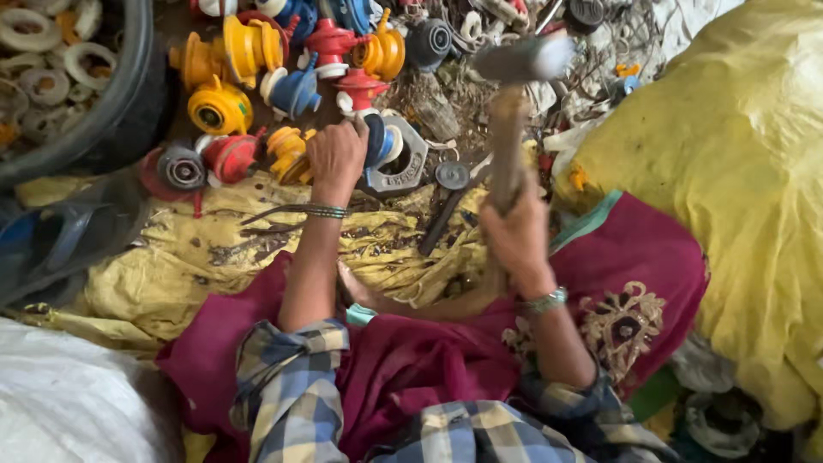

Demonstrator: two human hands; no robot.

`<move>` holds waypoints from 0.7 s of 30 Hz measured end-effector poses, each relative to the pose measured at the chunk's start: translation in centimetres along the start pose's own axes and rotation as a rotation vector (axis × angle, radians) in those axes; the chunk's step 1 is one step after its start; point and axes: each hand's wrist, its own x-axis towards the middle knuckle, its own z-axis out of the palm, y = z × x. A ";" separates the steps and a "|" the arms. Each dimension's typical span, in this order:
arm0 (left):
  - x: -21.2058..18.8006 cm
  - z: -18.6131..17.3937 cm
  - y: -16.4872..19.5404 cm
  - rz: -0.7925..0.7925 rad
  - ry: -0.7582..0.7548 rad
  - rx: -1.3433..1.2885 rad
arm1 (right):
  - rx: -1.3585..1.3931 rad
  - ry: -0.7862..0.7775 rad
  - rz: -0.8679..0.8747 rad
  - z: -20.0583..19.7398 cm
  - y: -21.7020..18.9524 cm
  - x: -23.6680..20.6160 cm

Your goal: The person sits on the ground and uses a hammer to strike a blue and white plastic object, breaking it into pieces. They then pick up the broken pieces and continue to hammer them further.

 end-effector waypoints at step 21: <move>0.5 -0.7 1.5 0.032 0.050 -0.012 | -0.209 -0.180 -0.190 6.4 9.2 1.1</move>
